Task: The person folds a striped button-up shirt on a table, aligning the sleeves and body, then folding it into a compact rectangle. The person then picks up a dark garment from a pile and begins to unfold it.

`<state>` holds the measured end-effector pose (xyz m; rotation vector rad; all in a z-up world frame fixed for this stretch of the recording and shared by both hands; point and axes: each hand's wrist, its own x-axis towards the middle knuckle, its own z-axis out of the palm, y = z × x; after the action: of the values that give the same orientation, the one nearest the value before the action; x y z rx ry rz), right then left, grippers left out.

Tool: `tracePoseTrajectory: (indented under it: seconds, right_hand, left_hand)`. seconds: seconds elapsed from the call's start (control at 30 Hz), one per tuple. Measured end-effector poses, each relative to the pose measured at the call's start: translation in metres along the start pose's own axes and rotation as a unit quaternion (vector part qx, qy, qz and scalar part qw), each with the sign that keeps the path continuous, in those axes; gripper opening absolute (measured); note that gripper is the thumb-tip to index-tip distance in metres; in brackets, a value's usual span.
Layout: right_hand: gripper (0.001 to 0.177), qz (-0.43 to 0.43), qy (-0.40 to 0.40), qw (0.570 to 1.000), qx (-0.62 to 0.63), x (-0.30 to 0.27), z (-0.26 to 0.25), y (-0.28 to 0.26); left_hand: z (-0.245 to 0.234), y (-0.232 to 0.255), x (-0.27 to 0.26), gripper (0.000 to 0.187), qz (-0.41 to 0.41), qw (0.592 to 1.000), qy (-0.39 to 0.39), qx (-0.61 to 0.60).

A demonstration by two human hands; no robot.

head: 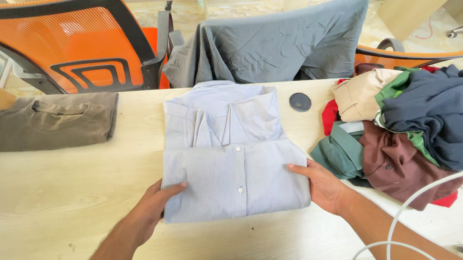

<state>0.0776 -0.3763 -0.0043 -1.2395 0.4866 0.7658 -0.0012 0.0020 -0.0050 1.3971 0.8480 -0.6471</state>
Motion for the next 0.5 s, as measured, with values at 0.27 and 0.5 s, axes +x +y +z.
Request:
tracePoseTrajectory:
  seconds: [0.27,0.5]
  right_hand:
    - [0.066,-0.004,-0.018,0.995,-0.094,-0.016,0.001,0.005]
    - [0.075,0.033,-0.02,0.982,-0.185,-0.031,-0.006,0.029]
  left_hand:
    - [0.002,-0.001,-0.016,0.079,0.035,0.999,0.007,0.03]
    - [-0.003,-0.029,-0.014,0.083,0.037,0.987,0.011,0.154]
